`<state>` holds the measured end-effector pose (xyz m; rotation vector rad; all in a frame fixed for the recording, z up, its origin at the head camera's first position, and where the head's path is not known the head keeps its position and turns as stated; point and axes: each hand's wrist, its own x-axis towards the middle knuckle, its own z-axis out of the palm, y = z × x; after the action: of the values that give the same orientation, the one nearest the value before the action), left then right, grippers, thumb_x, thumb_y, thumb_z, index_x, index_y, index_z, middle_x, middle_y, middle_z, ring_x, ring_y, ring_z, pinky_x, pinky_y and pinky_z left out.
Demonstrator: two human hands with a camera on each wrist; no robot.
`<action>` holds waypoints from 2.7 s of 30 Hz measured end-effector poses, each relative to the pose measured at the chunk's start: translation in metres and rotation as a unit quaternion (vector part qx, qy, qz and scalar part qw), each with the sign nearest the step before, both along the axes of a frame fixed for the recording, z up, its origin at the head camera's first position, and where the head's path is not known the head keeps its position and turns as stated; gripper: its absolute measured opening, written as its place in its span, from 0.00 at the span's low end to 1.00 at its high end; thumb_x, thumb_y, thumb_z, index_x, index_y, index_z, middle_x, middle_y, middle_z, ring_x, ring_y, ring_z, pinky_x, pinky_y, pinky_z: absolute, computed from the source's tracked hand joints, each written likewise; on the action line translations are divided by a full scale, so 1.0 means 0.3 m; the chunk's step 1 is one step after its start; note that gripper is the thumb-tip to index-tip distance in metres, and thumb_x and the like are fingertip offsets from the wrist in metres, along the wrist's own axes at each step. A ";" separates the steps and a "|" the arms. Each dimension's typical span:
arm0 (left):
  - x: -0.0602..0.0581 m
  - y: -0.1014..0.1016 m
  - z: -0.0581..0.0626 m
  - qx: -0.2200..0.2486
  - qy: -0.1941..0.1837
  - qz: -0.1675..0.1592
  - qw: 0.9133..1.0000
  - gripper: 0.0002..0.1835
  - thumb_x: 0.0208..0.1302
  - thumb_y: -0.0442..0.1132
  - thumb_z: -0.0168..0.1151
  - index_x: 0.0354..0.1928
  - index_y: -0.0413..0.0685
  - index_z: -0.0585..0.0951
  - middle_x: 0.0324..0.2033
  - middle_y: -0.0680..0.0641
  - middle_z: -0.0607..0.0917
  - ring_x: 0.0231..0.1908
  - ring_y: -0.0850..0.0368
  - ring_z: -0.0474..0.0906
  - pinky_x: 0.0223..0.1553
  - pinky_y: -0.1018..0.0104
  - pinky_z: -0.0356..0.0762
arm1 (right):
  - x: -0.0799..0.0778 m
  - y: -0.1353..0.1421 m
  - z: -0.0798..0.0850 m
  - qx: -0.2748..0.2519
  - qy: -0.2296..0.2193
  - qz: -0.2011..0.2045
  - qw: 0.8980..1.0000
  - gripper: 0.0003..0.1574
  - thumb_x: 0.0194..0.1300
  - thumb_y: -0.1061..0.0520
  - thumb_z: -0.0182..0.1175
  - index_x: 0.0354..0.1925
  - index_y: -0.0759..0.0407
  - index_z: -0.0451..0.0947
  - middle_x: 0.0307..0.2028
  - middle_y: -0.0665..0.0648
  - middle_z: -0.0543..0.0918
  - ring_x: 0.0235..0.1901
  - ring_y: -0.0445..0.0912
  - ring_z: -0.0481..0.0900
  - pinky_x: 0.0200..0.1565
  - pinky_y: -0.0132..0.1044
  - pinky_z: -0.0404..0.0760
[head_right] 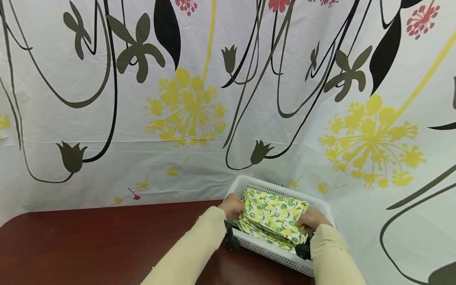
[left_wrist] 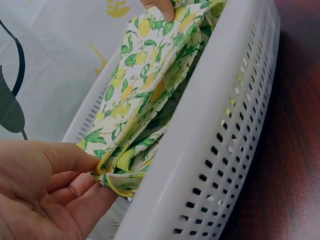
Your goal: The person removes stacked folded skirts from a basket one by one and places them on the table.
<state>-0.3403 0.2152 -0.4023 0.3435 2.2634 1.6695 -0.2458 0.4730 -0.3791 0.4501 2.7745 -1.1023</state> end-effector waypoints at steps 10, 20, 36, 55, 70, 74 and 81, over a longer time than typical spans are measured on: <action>-0.019 -0.008 0.032 0.032 -0.021 -0.002 0.999 0.22 0.41 0.16 0.51 0.06 0.48 0.59 0.08 0.49 0.64 0.12 0.57 0.63 0.15 0.64 0.67 | 0.011 -0.007 0.048 -0.083 -0.005 0.000 0.997 0.34 0.56 0.64 0.58 0.14 0.47 0.43 0.11 0.47 0.50 0.13 0.40 0.47 0.15 0.33 0.60; -0.037 -0.037 0.075 0.034 -0.026 -0.003 0.999 0.21 0.45 0.20 0.54 0.09 0.48 0.59 0.09 0.51 0.57 0.12 0.59 0.52 0.15 0.66 0.60 | 0.006 -0.017 0.121 -0.059 0.030 0.055 0.996 0.32 0.59 0.63 0.57 0.15 0.50 0.45 0.12 0.47 0.50 0.14 0.40 0.48 0.15 0.32 0.62; -0.027 -0.082 0.150 0.042 0.017 0.000 0.999 0.20 0.49 0.23 0.56 0.47 0.34 0.80 0.45 0.42 0.79 0.36 0.54 0.79 0.30 0.63 0.80 | 0.010 -0.039 0.238 0.021 0.093 0.095 0.991 0.26 0.58 0.61 0.59 0.15 0.52 0.54 0.12 0.48 0.59 0.13 0.40 0.59 0.15 0.37 0.72; -0.029 -0.180 0.268 0.050 0.023 -0.039 0.998 0.14 0.57 0.28 0.56 0.46 0.38 0.80 0.40 0.44 0.79 0.35 0.54 0.78 0.34 0.62 0.79 | 0.023 -0.112 0.391 0.076 0.139 0.131 0.979 0.23 0.58 0.59 0.60 0.18 0.56 0.56 0.15 0.51 0.61 0.15 0.41 0.61 0.17 0.40 0.74; -0.015 -0.289 0.394 0.065 0.044 -0.050 0.996 0.16 0.60 0.30 0.55 0.51 0.38 0.78 0.44 0.42 0.79 0.39 0.51 0.79 0.34 0.62 0.79 | 0.033 -0.208 0.521 0.105 0.181 0.163 0.964 0.25 0.59 0.60 0.60 0.19 0.57 0.52 0.14 0.48 0.51 0.15 0.40 0.56 0.19 0.41 0.76; -0.017 -0.322 0.424 0.077 0.048 -0.056 0.994 0.16 0.61 0.31 0.56 0.51 0.39 0.79 0.43 0.42 0.79 0.37 0.52 0.79 0.34 0.62 0.79 | 0.040 -0.239 0.555 0.112 0.189 0.173 0.960 0.25 0.59 0.59 0.60 0.20 0.57 0.52 0.15 0.48 0.51 0.15 0.40 0.56 0.19 0.41 0.75; -0.016 -0.374 0.458 0.100 0.051 -0.047 0.993 0.16 0.60 0.30 0.56 0.51 0.38 0.78 0.43 0.42 0.80 0.37 0.52 0.80 0.34 0.62 0.79 | 0.044 -0.300 0.603 0.111 0.204 0.181 0.955 0.25 0.60 0.59 0.59 0.21 0.58 0.52 0.15 0.48 0.50 0.15 0.39 0.54 0.19 0.41 0.75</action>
<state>-0.3450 0.1029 -0.2648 0.5862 2.1158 1.8731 -0.2325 0.3830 -0.1982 -0.3042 3.1673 -0.8784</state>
